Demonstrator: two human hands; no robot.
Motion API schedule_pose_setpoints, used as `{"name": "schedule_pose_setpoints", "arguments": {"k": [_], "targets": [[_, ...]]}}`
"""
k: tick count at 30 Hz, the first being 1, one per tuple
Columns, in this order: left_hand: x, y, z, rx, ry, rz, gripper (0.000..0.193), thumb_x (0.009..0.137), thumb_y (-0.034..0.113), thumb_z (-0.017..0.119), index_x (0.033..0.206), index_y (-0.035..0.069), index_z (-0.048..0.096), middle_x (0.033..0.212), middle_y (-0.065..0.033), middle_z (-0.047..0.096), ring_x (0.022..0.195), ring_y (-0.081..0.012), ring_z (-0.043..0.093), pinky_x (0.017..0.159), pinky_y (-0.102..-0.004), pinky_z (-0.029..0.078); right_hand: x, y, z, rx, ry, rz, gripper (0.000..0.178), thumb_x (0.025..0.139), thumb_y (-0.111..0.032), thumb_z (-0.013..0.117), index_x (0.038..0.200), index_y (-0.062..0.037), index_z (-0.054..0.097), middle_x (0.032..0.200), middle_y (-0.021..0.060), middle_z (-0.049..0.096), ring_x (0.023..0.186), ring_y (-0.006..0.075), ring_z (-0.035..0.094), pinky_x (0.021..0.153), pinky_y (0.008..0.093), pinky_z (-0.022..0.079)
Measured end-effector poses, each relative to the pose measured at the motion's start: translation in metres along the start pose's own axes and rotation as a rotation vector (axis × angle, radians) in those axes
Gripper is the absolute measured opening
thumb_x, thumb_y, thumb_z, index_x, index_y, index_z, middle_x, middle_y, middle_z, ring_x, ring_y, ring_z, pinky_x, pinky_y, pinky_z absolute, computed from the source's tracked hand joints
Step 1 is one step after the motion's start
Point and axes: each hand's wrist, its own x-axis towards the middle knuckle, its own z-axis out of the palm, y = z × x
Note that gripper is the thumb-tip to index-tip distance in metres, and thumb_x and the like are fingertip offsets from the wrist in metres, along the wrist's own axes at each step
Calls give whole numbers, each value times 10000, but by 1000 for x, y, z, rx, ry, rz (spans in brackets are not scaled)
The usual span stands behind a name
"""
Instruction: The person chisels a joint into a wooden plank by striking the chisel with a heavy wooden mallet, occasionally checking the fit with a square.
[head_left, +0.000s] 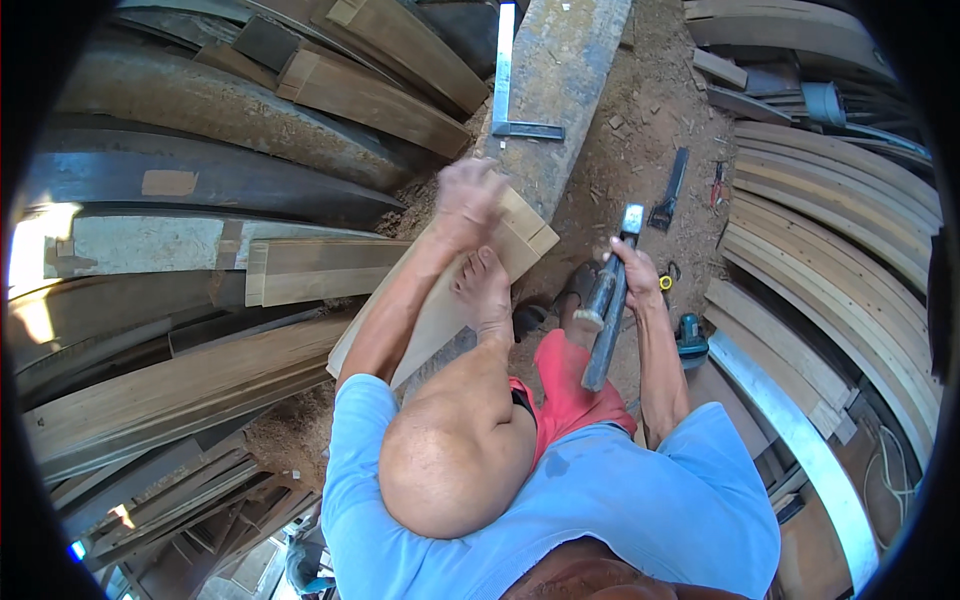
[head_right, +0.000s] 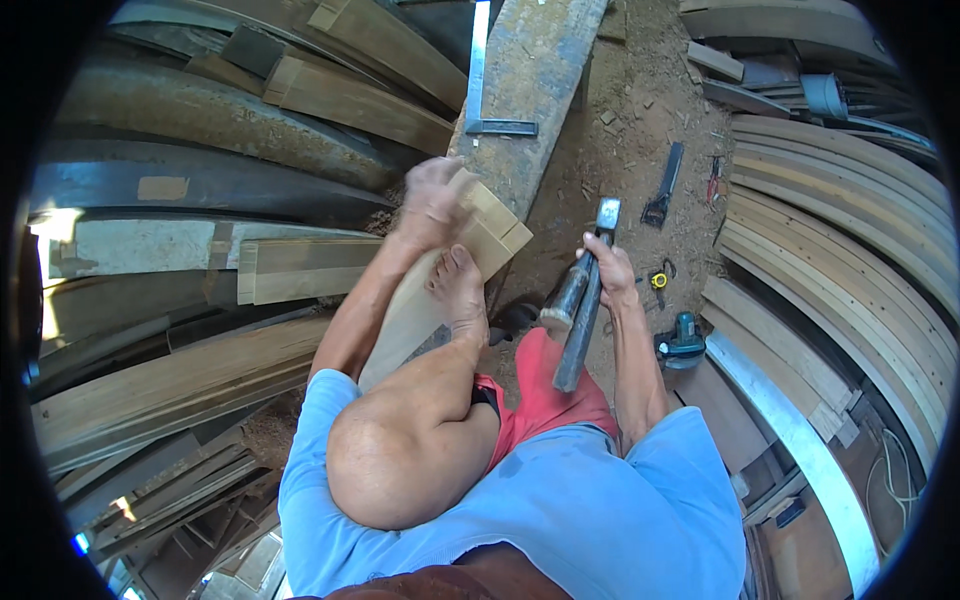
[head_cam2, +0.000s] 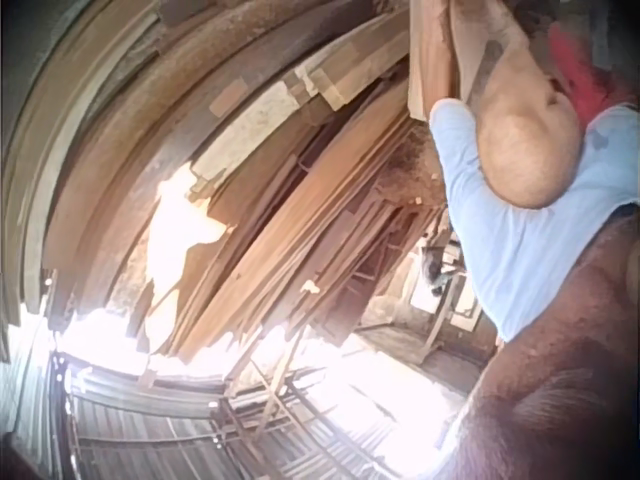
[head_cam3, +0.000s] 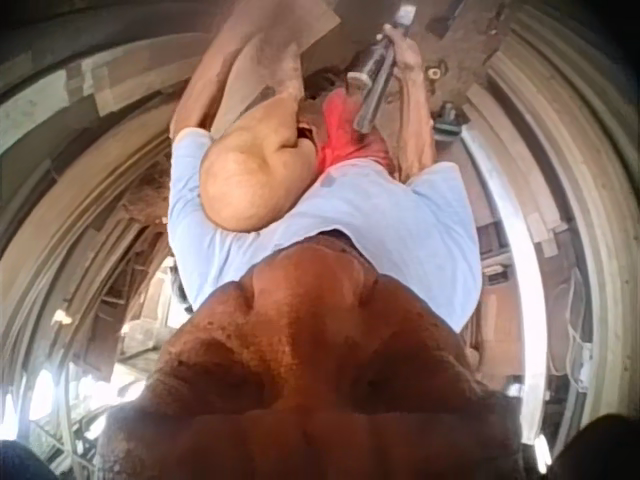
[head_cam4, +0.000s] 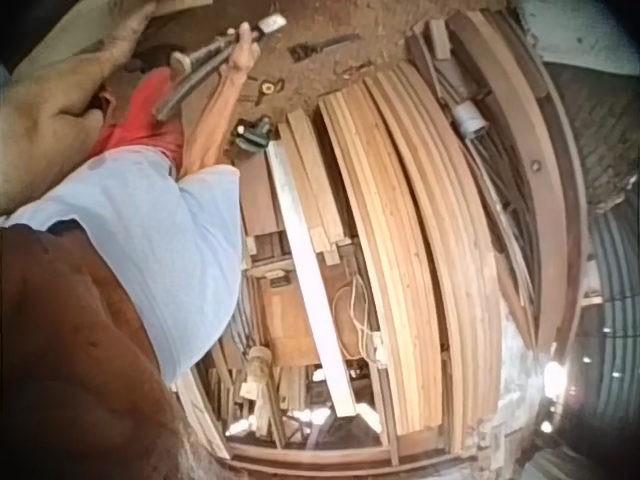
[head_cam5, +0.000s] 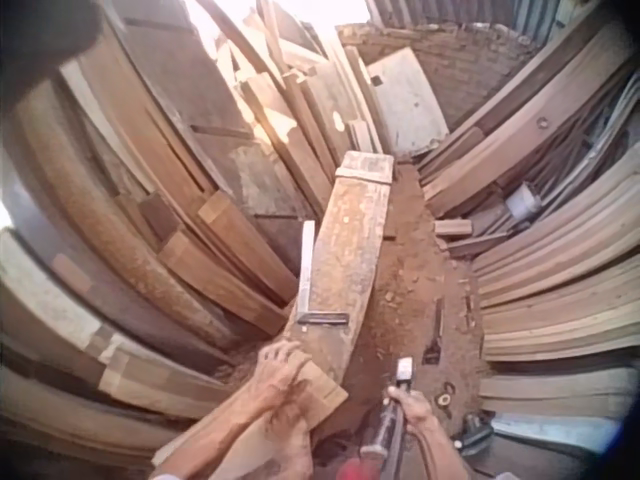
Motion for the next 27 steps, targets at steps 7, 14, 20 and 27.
{"name": "schedule_pose_setpoints", "arguments": {"k": [7, 14, 20, 27], "targets": [[-13, 100, 19, -181, -307, 210, 804, 778, 180, 790, 1510, 171, 460, 1564, -240, 359, 1405, -448, 385, 1147, -535, 345, -9, -10, 22, -21, -68, -36, 254, 934, -308, 750, 855, -79, 674, 710, 44, 674, 593, 121, 633, 522, 282, 510], [-77, 49, 80, 86, -305, -66, 853, 846, 377, 730, 1582, 148, 365, 1619, -364, 185, 1517, -539, 134, 1234, -592, 160, -14, 35, -82, -897, 66, -281, 287, 760, -287, 781, 796, -11, 709, 713, 106, 694, 617, 203, 659, 569, 375, 512], [-117, 66, 63, 134, -191, -212, 757, 892, 400, 712, 1550, 180, 410, 1616, -277, 243, 1508, -450, 184, 1212, -551, 204, -65, 39, -164, -1638, 32, 0, 502, 720, -413, 812, 945, 34, 771, 1046, 260, 741, 990, 366, 731, 857, 434, 577], [-176, 79, 61, 25, -168, -332, 670, 892, 353, 736, 1487, 147, 509, 1556, -251, 423, 1470, -380, 373, 1176, -502, 333, -101, 72, -198, -1903, 48, 121, 509, 706, -473, 818, 955, -30, 797, 1039, 176, 768, 943, 317, 743, 832, 412, 583]]}}
